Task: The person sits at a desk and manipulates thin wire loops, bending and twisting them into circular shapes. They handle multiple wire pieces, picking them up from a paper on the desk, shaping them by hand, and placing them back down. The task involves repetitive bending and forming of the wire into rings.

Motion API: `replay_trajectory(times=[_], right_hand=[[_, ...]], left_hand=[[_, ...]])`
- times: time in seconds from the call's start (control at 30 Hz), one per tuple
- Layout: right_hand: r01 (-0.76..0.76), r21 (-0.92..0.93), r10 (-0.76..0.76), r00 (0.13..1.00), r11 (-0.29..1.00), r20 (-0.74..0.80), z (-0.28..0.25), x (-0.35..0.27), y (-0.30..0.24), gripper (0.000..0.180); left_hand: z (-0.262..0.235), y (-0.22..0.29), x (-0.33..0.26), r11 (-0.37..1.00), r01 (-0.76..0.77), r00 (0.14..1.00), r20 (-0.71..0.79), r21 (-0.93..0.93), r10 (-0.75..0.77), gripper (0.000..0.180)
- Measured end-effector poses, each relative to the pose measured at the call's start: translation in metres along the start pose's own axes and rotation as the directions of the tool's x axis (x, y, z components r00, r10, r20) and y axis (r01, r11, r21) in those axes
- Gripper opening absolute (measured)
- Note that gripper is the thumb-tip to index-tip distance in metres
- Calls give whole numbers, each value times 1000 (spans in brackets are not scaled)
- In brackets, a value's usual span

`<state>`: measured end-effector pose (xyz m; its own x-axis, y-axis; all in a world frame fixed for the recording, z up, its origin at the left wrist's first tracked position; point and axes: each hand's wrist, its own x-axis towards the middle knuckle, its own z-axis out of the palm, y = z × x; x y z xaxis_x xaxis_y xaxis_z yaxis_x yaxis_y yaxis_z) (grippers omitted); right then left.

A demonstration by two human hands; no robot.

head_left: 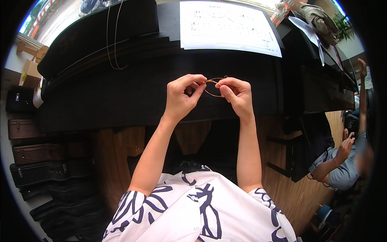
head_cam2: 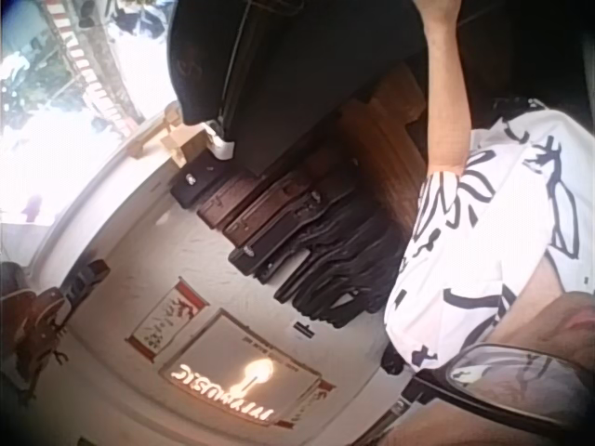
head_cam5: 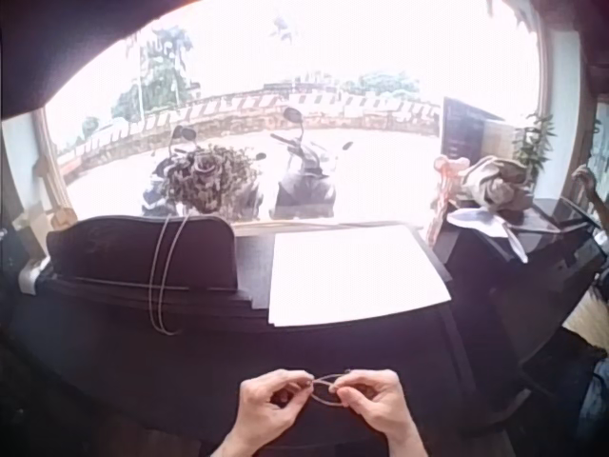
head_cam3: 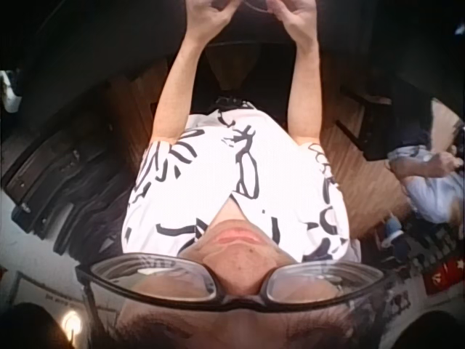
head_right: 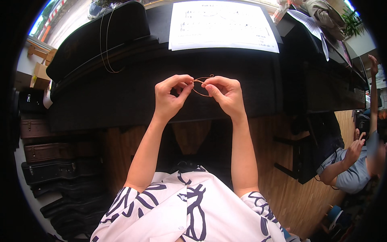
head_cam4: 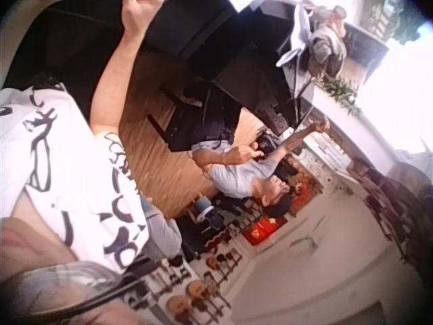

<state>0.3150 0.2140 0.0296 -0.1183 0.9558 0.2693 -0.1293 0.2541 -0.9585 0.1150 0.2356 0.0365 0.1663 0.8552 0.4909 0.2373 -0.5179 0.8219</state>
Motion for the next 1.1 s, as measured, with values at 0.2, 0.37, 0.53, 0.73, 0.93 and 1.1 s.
replay_trajectory(times=[0.2,0.37,0.53,0.73,0.93,1.1], right_hand=[[-27,-154,12,995,988,-99,7,0,3,11],[2,-242,-43,986,970,-164,15,1,0,17],[-4,-369,-64,983,930,-173,22,2,-3,16],[26,-473,-118,979,881,-167,25,3,1,4],[74,-493,-130,988,867,-82,20,4,3,12],[53,-478,-93,994,877,-60,20,3,-2,13]], left_hand=[[-1,-1,1,996,-87,996,14,10,87,20],[-1,0,-1,999,-28,999,17,37,27,17],[-2,0,0,999,-2,998,57,38,0,11],[3,-7,-1,998,-52,997,54,32,50,10],[0,4,-2,991,-88,996,21,103,87,13],[3,0,-7,962,-188,982,4,197,191,12]])
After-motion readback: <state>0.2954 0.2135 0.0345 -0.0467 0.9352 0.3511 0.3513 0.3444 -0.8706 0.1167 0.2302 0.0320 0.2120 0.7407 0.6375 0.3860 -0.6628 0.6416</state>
